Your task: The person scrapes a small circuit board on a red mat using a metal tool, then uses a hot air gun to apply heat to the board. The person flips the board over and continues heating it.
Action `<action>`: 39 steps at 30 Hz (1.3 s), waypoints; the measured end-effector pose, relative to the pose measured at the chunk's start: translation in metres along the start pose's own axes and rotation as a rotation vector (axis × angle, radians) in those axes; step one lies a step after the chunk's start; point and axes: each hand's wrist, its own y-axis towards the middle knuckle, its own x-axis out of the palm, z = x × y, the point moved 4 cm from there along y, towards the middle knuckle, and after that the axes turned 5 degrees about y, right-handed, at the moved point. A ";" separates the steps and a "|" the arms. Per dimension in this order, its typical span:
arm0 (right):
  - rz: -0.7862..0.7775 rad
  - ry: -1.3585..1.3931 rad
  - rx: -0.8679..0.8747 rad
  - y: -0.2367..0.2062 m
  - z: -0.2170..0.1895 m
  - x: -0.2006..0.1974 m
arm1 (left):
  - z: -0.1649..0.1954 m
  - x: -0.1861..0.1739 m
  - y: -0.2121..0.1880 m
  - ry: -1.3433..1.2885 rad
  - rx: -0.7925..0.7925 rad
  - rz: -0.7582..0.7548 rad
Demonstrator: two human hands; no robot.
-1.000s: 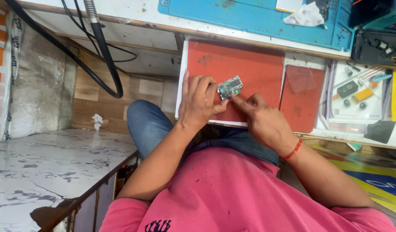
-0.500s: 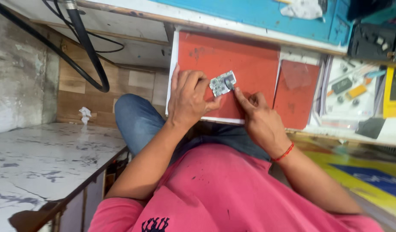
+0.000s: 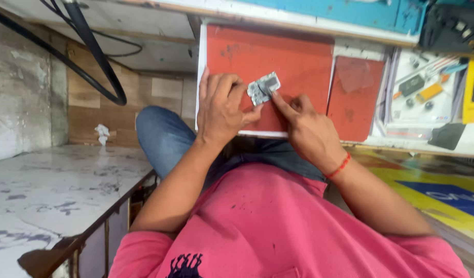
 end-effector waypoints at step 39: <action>0.148 0.064 -0.027 0.000 0.013 0.004 | 0.000 -0.007 0.006 -0.030 -0.027 0.002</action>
